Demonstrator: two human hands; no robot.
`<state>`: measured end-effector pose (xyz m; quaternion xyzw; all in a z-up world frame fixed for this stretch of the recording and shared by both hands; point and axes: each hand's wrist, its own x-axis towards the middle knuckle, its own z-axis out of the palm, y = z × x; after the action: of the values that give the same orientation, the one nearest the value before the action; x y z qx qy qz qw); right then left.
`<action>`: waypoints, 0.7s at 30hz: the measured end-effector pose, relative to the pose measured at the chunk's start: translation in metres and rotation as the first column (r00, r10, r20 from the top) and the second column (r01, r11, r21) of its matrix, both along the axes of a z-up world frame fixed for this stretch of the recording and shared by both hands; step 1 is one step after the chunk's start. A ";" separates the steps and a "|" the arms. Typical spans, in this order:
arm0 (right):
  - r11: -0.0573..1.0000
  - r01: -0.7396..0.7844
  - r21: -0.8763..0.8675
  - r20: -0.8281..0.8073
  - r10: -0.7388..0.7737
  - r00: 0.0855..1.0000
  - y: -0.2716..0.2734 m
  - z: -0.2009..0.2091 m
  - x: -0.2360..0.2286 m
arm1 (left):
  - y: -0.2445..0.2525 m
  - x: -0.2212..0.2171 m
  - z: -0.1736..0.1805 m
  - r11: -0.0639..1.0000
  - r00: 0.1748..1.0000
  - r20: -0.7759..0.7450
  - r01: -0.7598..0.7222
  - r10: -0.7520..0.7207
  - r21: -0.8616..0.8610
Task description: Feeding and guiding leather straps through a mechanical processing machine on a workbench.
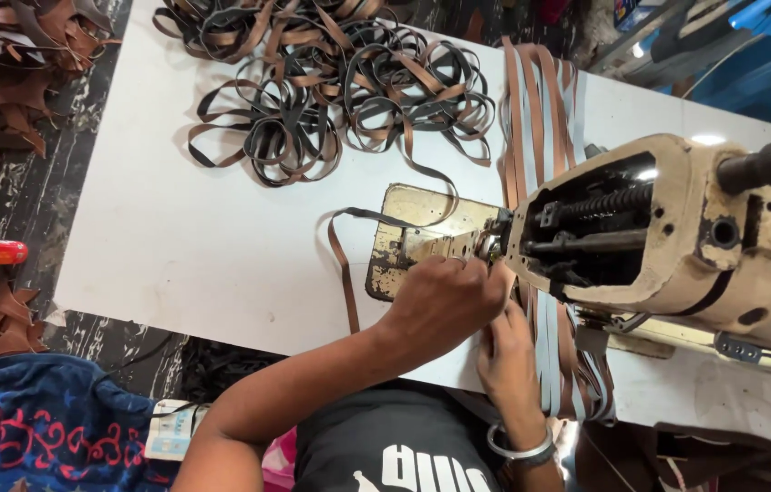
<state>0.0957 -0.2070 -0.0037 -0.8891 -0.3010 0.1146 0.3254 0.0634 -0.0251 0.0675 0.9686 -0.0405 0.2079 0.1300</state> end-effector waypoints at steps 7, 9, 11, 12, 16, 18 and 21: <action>0.978 -0.089 -0.190 0.054 0.101 0.993 -0.011 -0.018 0.013 | -0.011 0.000 -0.012 0.997 0.953 -0.301 0.045 -0.022 0.070; 0.999 0.020 -0.037 -0.013 -0.021 1.000 -0.011 -0.002 0.014 | -0.015 -0.001 -0.017 0.994 0.982 -0.161 0.103 -0.097 0.030; 0.945 0.151 0.291 -0.291 -0.063 0.955 -0.031 -0.010 0.019 | -0.014 -0.006 0.005 0.978 0.982 -0.095 0.147 -0.162 -0.146; 0.773 0.353 0.527 -0.554 -0.003 0.833 -0.044 -0.013 0.022 | -0.015 -0.008 0.015 0.925 0.974 -0.029 0.203 -0.223 -0.320; 0.409 0.666 0.624 -0.782 0.343 0.521 -0.070 -0.011 0.025 | -0.032 -0.013 -0.002 0.752 0.950 0.060 0.280 -0.306 -0.596; 0.536 0.575 0.618 -0.775 0.295 0.558 -0.099 -0.025 0.027 | -0.046 -0.015 -0.021 0.720 0.942 -0.024 0.240 -0.336 -0.651; 0.826 0.392 0.405 -0.550 -0.122 0.826 -0.129 -0.010 0.049 | -0.052 -0.018 -0.026 0.714 0.918 -0.159 0.164 -0.363 -0.680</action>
<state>0.1444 -0.3358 -0.0136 -0.7455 -0.0979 0.2127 0.6240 0.0453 -0.0774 0.0412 0.8644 -0.0856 0.0479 0.4932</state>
